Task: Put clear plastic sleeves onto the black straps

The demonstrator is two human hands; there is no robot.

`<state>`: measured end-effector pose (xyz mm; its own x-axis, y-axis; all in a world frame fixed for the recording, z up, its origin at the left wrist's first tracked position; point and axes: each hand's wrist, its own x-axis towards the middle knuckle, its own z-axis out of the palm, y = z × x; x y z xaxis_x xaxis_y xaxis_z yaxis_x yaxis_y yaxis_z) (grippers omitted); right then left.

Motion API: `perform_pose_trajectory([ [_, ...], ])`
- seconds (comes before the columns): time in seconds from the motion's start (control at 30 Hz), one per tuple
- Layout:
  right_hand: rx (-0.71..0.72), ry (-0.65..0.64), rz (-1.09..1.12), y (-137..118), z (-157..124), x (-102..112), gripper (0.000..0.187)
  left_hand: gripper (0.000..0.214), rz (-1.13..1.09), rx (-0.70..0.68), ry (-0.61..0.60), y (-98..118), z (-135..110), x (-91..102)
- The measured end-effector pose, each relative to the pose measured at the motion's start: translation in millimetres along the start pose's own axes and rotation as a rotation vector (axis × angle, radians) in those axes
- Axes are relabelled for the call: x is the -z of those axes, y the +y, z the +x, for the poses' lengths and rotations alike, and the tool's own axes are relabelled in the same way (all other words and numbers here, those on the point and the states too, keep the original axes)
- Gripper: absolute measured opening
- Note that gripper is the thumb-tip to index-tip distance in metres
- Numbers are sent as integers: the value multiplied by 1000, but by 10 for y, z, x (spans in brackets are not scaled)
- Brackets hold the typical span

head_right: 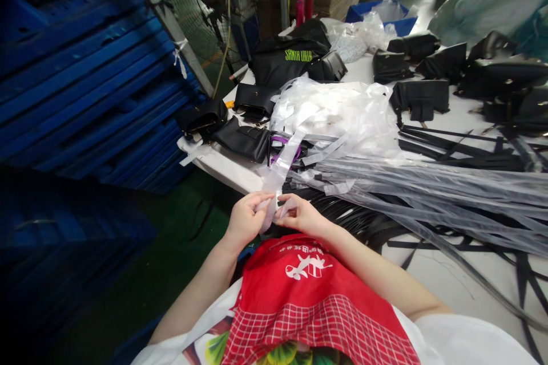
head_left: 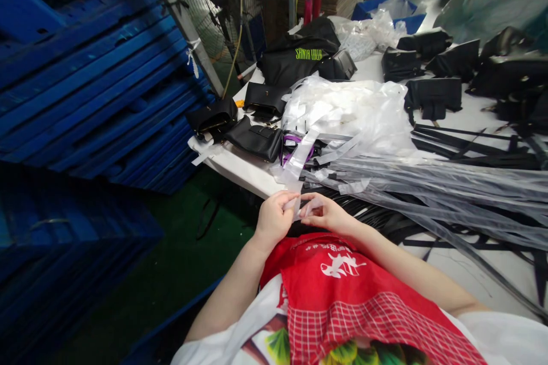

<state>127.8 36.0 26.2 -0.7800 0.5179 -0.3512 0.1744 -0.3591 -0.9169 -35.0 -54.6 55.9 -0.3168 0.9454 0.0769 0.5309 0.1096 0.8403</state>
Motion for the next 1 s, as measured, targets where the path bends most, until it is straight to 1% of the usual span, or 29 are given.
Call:
perform_pose_trajectory([
  [0.03,-14,-9,95,-3,-6,2,63,32,14,-7,34,-17,10,18],
  [0.1,-48,-12,214,-21,-15,2,71,33,28,-31,52,-56,35,64],
  [0.2,-51,-12,242,-64,-22,-1,79,24,68,-22,39,-117,80,105],
  [0.27,-34,-15,200,-93,-29,0,85,16,117,23,29,-148,104,92],
  [0.33,-6,-40,149,-117,-47,8,93,18,123,56,-29,-165,119,51],
  [0.4,17,-105,120,-134,-73,23,104,26,38,69,-118,-162,123,-2],
  [0.47,28,-188,98,-141,-98,40,111,33,-110,68,-210,-139,121,-55],
  [0.53,26,-230,28,-135,-113,52,111,30,-206,53,-267,-102,112,-101],
  [0.6,38,-188,-132,-114,-111,58,108,20,-182,27,-272,-59,100,-142],
  [0.63,49,-149,-229,-99,-103,59,106,17,-139,16,-260,-39,95,-161],
  [0.7,68,-88,-369,-67,-78,58,104,12,-59,11,-191,-12,93,-195],
  [0.77,51,-48,-365,-41,-45,55,103,14,-25,34,-61,-4,105,-220],
  [0.83,12,10,-274,-32,-14,55,99,23,-14,79,96,-12,127,-229],
  [0.87,-3,46,-236,-33,-1,56,91,27,-8,98,160,-19,138,-228],
  [0.9,-7,75,-217,-38,8,58,79,31,2,112,209,-27,149,-225],
  [0.97,10,86,-235,-55,15,60,44,37,28,127,280,-44,166,-212],
  [1.0,25,79,-262,-65,13,59,32,40,40,129,308,-52,173,-203],
])
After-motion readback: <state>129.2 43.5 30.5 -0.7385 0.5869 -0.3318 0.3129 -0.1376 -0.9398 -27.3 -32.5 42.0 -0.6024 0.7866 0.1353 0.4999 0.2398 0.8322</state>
